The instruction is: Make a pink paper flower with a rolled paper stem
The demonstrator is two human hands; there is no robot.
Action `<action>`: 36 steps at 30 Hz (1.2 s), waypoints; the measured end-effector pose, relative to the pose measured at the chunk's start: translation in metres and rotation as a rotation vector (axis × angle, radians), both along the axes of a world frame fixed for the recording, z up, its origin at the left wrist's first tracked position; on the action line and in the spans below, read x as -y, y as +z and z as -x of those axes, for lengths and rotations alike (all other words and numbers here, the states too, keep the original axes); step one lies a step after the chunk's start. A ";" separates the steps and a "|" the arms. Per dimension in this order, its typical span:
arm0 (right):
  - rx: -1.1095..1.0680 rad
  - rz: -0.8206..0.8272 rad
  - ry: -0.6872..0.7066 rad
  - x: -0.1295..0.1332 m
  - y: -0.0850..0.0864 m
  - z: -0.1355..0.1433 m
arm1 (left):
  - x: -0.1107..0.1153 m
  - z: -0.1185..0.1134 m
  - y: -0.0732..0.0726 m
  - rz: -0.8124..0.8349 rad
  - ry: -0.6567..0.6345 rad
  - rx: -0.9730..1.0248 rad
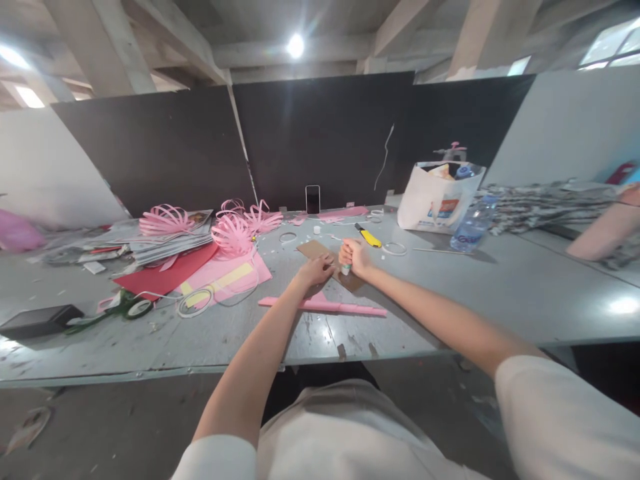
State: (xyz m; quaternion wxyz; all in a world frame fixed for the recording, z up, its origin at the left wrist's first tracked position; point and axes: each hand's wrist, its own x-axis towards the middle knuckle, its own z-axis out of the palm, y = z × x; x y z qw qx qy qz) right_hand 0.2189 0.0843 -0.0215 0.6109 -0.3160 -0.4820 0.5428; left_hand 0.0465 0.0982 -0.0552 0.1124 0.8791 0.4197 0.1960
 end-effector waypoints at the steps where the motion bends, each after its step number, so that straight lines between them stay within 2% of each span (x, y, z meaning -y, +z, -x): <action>1: -0.032 -0.004 -0.035 -0.002 0.001 -0.004 | 0.000 0.000 0.000 0.001 0.009 -0.009; 5: -0.137 -0.031 -0.146 -0.010 0.006 -0.014 | -0.002 -0.002 -0.002 0.009 0.036 -0.032; 9: -0.163 -0.082 -0.179 -0.012 0.002 -0.009 | -0.001 -0.003 -0.002 0.011 0.046 -0.038; 16: -0.039 -0.127 -0.124 -0.004 -0.010 -0.003 | 0.001 -0.003 0.001 0.013 0.052 -0.042; 28: 0.150 -0.028 -0.039 -0.011 0.001 -0.002 | 0.002 -0.003 0.002 0.025 0.055 -0.019; 36: 0.121 0.043 -0.011 -0.015 0.006 0.007 | 0.004 -0.001 0.003 0.038 0.032 0.013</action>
